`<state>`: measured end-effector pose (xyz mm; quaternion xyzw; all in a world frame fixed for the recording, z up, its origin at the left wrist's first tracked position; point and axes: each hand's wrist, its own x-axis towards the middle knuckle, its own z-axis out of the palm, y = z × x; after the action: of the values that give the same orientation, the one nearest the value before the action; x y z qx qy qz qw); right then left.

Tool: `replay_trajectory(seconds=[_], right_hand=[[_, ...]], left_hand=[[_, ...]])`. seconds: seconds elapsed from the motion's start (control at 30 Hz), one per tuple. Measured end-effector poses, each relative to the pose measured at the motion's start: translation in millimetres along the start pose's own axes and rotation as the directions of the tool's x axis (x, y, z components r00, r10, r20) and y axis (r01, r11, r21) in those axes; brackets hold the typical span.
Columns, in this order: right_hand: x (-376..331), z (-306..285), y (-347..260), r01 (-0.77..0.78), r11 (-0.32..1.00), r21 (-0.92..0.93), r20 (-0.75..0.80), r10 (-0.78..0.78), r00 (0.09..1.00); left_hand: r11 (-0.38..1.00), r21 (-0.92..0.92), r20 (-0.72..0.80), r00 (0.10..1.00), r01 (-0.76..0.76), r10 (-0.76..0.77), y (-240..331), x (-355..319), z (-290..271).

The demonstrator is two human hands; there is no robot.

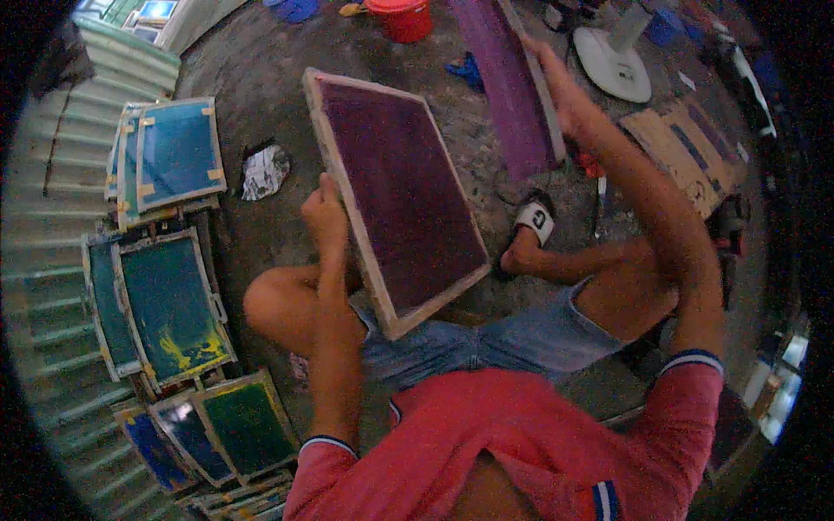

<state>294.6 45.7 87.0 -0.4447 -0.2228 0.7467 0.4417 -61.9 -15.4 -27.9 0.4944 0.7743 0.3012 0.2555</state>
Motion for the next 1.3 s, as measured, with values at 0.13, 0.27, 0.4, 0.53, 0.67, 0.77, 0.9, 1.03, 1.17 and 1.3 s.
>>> replay_trajectory(seconds=[0.13, 0.27, 0.4, 0.53, 0.67, 0.77, 0.9, 1.03, 1.17, 1.3], right_hand=[[-16.7, -35.7, -42.4, 0.162, 0.987, -0.019, 0.036, -0.161, 0.986], [-18.3, -72.3, -44.0, 0.241, 0.958, 0.154, -0.009, -0.242, 0.97], [-49.2, -152.2, 6.4, 0.334, 0.898, 0.285, -0.122, -0.311, 0.942], [-97.5, -212.9, 106.9, 0.422, 0.848, 0.32, -0.501, -0.226, 0.835], [-155.4, -259.8, 230.0, 0.486, 0.746, 0.455, -0.679, -0.062, 0.731], [-188.3, -279.0, 299.0, 0.454, 0.711, 0.537, -0.708, 0.087, 0.701], [-203.4, -293.1, 342.6, 0.47, 0.684, 0.558, -0.749, 0.172, 0.64], [-191.4, -286.5, 338.9, 0.509, 0.644, 0.571, -0.727, 0.108, 0.678], [-171.8, -302.6, 332.5, 0.547, 0.609, 0.575, -0.719, 0.056, 0.693], [-166.1, -313.4, 317.1, 0.578, 0.603, 0.55, -0.75, 0.052, 0.66]], left_hand=[[0.999, 0.0, -0.03, 0.999, 0.043, -0.043, -6.0, 14.5, -1.5], [0.96, -0.245, 0.015, 0.99, 0.137, -0.137, -2.0, 17.7, -11.3], [0.968, -0.145, 0.058, 0.979, 0.204, -0.198, -69.7, 72.7, -28.5], [0.965, 0.174, -0.391, 0.886, -0.195, 0.249, -20.7, 50.9, -29.7], [0.894, 0.19, -0.263, 0.856, -0.406, 0.445, 102.0, -9.3, 29.6], [0.784, 0.21, -0.13, 0.778, -0.584, 0.614, 149.6, -20.7, 96.6], [0.772, 0.129, 0.017, 0.78, -0.623, 0.626, 168.4, -39.9, 165.4], [0.886, -0.233, 0.546, 0.7, -0.4, 0.46, 144.5, -51.4, 251.5], [0.8, -0.355, 0.803, 0.281, -0.485, 0.526, 132.7, -99.3, 380.3], [0.734, -0.162, 0.861, 0.268, -0.66, 0.431, 164.1, -143.1, 463.9]])
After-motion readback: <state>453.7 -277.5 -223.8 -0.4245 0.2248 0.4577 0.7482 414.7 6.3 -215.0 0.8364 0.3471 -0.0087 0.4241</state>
